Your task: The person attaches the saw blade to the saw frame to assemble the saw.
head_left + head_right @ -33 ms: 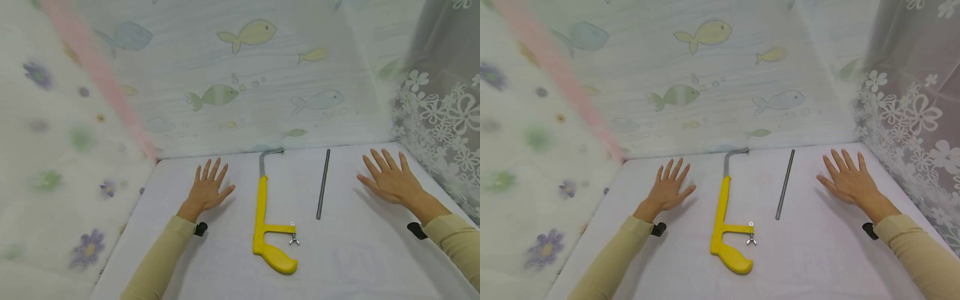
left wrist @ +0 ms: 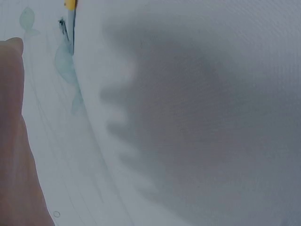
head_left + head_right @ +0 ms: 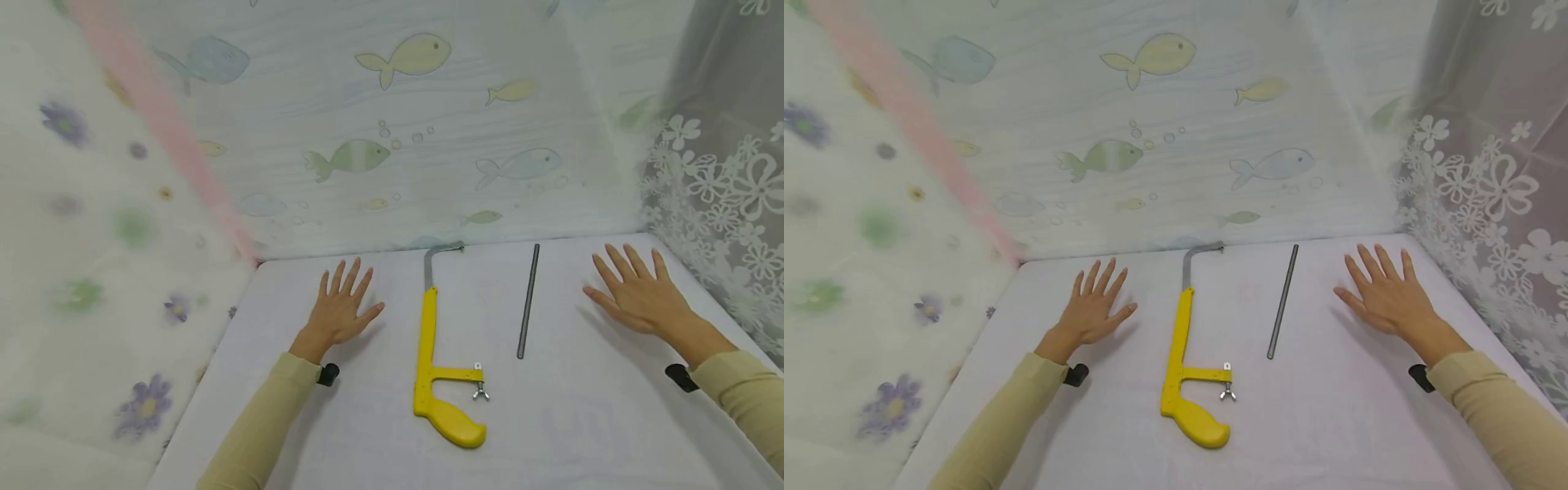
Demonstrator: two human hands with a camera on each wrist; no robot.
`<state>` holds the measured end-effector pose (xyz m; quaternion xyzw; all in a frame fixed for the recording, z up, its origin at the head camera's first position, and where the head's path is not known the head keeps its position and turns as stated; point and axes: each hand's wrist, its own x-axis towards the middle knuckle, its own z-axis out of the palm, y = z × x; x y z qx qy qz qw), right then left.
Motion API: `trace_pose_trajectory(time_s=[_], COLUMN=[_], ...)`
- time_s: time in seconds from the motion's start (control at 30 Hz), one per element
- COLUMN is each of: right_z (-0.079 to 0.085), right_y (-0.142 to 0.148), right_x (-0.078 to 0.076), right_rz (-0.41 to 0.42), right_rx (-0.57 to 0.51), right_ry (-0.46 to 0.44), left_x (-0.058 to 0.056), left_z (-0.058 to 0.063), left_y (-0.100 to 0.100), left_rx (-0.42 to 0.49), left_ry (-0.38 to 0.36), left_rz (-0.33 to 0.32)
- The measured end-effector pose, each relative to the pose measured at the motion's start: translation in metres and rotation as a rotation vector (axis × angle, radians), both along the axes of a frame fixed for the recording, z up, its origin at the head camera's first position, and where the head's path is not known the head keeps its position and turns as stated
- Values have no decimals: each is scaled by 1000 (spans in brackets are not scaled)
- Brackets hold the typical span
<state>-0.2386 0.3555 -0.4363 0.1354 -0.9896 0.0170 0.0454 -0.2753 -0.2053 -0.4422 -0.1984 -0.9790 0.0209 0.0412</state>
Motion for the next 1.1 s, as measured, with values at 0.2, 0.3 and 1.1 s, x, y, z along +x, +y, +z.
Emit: trace_pose_trajectory(time_s=[0.2, 0.3, 1.1], right_z=[-2, 1, 9], right_y=[1, 0, -28], right_x=[4, 5, 9], right_rz=[-1, 0, 41], right_rx=[-3, -11, -168], right_ry=[-10, -28, -104], left_x=[8, 10, 25], left_z=[6, 10, 16], left_y=[4, 6, 22], left_rx=[9, 8, 103], left_ry=[-18, -4, -10], left_rz=[-9, -17, -50])
